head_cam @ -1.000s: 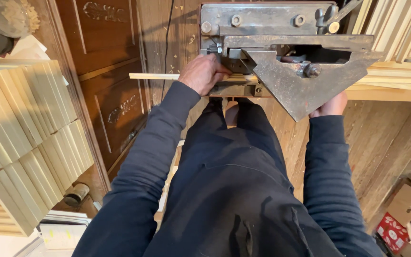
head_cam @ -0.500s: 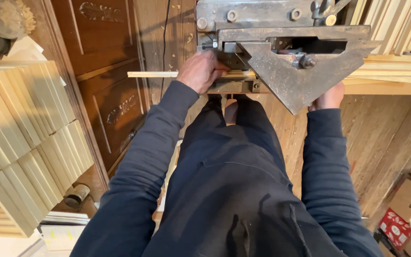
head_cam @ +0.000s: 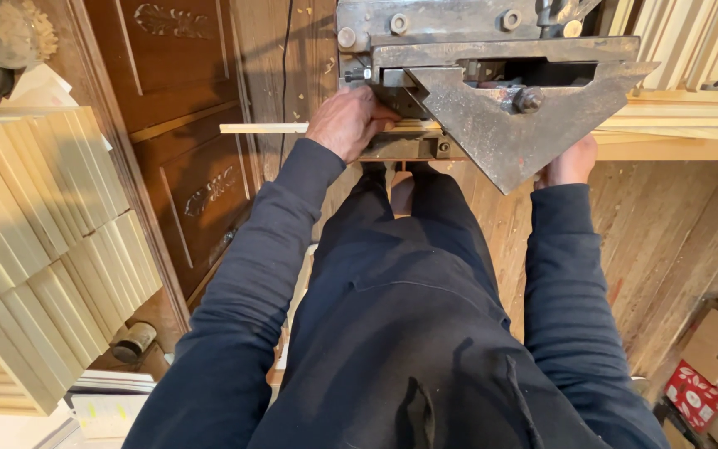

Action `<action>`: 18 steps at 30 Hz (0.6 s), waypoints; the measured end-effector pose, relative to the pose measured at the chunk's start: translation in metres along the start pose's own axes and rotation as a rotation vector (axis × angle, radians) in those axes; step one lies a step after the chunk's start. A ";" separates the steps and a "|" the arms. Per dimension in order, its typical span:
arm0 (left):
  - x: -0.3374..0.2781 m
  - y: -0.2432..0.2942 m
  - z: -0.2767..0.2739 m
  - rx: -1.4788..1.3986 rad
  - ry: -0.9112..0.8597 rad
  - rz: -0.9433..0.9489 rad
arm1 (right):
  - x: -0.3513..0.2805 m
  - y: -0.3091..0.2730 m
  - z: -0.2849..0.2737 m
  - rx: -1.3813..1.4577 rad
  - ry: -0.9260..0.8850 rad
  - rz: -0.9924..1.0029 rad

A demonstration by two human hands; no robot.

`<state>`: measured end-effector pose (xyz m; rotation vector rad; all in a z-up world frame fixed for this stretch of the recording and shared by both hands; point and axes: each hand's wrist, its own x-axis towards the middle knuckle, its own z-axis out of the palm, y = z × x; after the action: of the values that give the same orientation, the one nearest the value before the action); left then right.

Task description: Cutting thin wooden strips for frames using a specialized miter cutter machine.

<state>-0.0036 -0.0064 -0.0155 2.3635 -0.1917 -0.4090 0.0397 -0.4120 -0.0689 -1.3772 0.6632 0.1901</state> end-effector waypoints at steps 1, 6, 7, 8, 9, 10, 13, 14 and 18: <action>0.000 0.003 -0.002 0.008 -0.001 -0.003 | -0.003 -0.004 0.001 -0.044 0.018 0.038; 0.000 -0.002 0.003 0.022 -0.014 -0.029 | 0.002 0.000 -0.005 -0.151 0.028 0.088; -0.001 0.001 0.001 0.025 -0.024 -0.040 | 0.002 0.001 -0.007 -0.186 0.021 0.092; 0.000 0.004 -0.002 0.028 -0.034 -0.048 | 0.003 0.002 -0.008 -0.221 0.015 0.093; 0.001 0.007 -0.001 0.027 -0.034 -0.046 | 0.006 0.006 -0.011 -0.221 0.017 0.093; 0.003 0.009 -0.001 0.009 -0.022 -0.036 | 0.010 0.010 -0.012 -0.177 0.004 0.021; 0.004 0.010 0.000 -0.016 0.004 -0.027 | 0.010 0.011 -0.006 -0.101 0.017 -0.037; 0.004 0.010 0.001 -0.027 0.015 -0.024 | 0.007 0.009 -0.003 -0.071 0.049 -0.026; 0.003 0.013 -0.004 -0.038 0.013 -0.006 | 0.005 0.002 -0.006 -0.057 0.008 -0.007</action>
<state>0.0005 -0.0144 -0.0045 2.3296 -0.1691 -0.3966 0.0407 -0.4183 -0.0740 -1.4352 0.6640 0.1988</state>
